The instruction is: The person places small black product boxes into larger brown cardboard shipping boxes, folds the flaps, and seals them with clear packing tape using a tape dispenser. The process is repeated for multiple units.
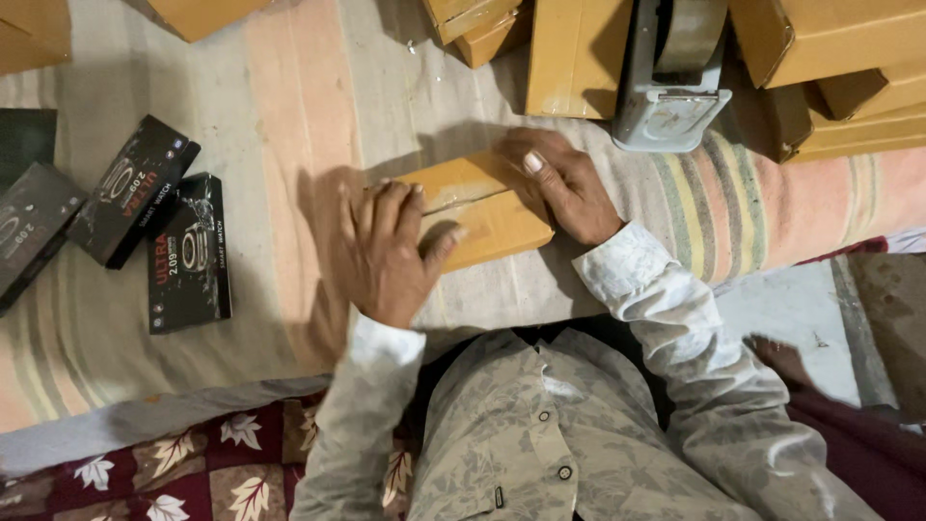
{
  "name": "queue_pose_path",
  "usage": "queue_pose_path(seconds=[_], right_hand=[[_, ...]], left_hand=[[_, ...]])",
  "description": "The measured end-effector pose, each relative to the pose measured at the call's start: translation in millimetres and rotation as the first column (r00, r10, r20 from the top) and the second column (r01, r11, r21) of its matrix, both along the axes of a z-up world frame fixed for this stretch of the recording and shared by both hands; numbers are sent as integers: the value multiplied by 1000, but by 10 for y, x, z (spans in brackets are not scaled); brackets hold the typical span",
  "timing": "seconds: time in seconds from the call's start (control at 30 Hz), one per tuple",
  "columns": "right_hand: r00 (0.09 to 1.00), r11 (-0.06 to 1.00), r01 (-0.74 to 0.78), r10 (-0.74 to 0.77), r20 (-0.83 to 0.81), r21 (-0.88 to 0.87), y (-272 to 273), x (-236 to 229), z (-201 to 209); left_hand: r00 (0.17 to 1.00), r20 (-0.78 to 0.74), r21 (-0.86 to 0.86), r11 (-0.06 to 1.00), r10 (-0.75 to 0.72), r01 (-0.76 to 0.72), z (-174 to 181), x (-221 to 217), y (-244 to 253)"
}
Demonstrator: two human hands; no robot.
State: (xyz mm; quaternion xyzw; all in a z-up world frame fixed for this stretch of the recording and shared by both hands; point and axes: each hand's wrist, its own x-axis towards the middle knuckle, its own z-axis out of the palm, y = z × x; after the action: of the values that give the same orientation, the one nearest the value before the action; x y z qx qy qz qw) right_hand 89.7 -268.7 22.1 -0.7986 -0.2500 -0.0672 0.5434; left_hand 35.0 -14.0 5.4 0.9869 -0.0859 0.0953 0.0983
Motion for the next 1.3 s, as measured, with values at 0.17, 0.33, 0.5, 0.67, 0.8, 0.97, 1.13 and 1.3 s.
queue_pose_path(seconds=[0.17,0.33,0.5,0.67,0.8,0.97,1.13,1.3], right_hand=[[997,998,13,-8,76,-68,-41,-48,-21],[919,920,390,-392,49,45,155,-582,-104],[920,907,391,-387,-58,156,56,-791,-7],[552,579,803,-812,189,139,-589,-450,-11],[432,469,882,-778,456,-35,-1171,108,-117],[770,676,637,-583,-260,369,-1493,602,-343],[861,734,502,-472,-187,457,-1544,745,-137],[759,729,651,-634,-150,214,-1539,504,225]], left_hand=[[950,271,-208,973,153,-97,-21,-370,-509],[942,318,-244,951,-106,189,-169,231,-276],[953,136,-373,877,-271,303,-104,847,-31],[929,140,-241,898,-343,368,97,581,-648],[910,148,-217,885,-388,413,353,575,-1200],[795,11,-335,747,-607,575,364,759,-1817],[828,-44,-277,803,-559,528,-25,968,-2135],[835,216,-235,803,-506,547,-346,945,-2140]])
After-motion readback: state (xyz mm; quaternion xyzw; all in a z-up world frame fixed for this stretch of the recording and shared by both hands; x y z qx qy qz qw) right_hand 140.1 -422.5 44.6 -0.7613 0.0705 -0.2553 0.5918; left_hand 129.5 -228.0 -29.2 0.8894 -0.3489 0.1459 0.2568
